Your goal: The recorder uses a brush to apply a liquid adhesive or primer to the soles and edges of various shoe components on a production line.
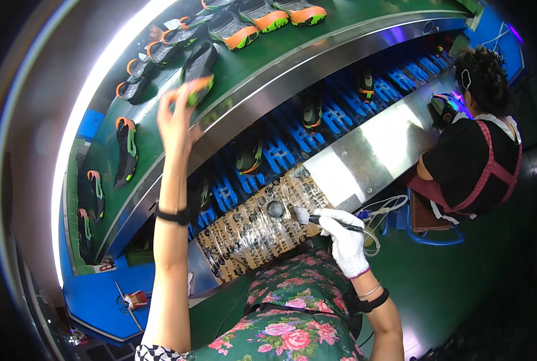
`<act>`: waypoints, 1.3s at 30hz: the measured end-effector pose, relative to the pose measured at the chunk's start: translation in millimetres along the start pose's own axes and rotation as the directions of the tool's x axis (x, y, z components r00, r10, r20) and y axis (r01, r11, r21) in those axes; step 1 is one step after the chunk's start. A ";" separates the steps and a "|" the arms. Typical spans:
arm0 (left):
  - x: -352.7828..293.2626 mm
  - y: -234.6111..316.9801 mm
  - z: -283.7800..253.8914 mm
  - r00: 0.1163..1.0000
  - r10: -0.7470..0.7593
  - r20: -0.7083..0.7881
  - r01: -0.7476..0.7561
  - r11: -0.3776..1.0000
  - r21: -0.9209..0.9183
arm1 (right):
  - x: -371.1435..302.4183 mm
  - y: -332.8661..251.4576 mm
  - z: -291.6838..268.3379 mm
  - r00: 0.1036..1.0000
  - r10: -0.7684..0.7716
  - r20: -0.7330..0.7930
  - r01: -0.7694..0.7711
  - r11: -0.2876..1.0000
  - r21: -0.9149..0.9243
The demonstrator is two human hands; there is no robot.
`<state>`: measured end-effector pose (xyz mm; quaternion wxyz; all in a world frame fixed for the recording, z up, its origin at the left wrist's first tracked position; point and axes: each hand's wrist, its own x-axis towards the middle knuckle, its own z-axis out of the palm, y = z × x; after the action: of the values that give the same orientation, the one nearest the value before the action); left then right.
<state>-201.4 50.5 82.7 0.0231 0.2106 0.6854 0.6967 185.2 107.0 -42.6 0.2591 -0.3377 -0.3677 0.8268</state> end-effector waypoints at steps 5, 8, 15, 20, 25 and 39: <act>-117.6 14.1 -105.7 0.992 0.120 -0.031 -0.113 0.980 0.165 | 0.3 -9.8 7.7 1.000 0.012 0.011 -0.012 0.999 0.032; -183.7 23.6 -109.3 0.999 0.040 -0.019 -0.040 0.999 0.037 | -3.7 -14.7 14.6 0.998 0.003 0.061 -0.009 0.995 0.098; -220.5 -52.3 -106.2 0.582 -0.780 0.230 0.782 0.459 -0.422 | -13.6 -43.4 51.7 0.986 -0.007 0.165 -0.023 0.984 0.175; -262.1 -44.3 -68.4 0.447 -0.572 0.687 0.883 0.161 -0.440 | -25.6 -53.5 77.1 0.902 -0.297 0.313 0.329 0.943 -0.054; -292.1 -40.0 -43.3 0.525 -0.345 0.778 0.833 0.018 -0.553 | -30.5 -46.1 70.5 0.924 -0.228 0.307 0.297 0.934 -0.199; -298.2 -7.3 -14.0 0.391 -0.789 0.474 0.892 0.199 -0.405 | -20.0 -11.6 46.1 0.958 -0.173 0.229 0.225 0.949 -0.221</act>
<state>63.6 -58.0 -2.0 0.5210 -0.1630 0.4175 0.7264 165.4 80.4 -3.0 0.2584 -0.2403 -0.5240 0.7752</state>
